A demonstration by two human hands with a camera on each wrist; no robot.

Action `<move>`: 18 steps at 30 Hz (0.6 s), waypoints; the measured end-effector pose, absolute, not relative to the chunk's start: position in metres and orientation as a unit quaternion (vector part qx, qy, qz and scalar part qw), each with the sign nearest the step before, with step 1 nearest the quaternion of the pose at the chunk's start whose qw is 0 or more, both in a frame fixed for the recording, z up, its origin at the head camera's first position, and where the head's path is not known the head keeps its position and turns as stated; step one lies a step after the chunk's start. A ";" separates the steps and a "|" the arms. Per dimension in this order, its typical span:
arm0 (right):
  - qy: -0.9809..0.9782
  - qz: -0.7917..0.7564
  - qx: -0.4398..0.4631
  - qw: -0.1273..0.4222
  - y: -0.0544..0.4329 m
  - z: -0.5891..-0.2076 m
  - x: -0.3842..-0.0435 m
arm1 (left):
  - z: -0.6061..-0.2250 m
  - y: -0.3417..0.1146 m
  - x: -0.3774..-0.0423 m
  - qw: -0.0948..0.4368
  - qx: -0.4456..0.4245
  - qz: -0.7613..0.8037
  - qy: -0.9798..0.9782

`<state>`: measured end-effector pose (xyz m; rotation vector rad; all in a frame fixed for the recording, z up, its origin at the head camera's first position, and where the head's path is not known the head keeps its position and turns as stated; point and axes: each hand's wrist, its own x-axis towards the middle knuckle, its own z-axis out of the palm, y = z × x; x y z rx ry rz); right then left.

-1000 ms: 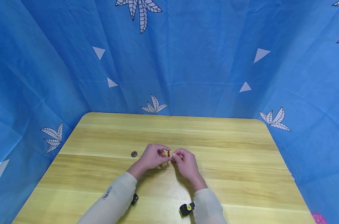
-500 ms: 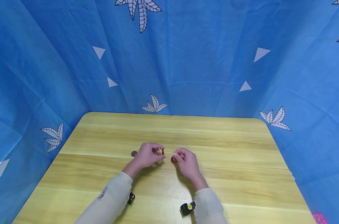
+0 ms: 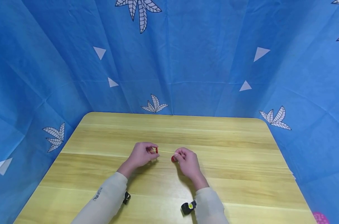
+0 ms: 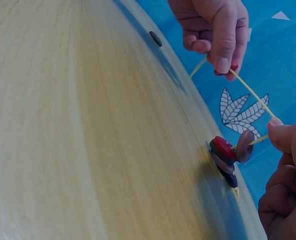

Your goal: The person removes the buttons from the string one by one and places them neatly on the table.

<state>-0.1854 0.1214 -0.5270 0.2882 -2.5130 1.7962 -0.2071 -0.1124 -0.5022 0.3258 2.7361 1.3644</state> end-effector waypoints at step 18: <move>-0.808 0.581 0.095 0.024 0.120 -0.529 -0.187 | -0.505 -0.140 -0.204 0.012 0.093 0.463 0.882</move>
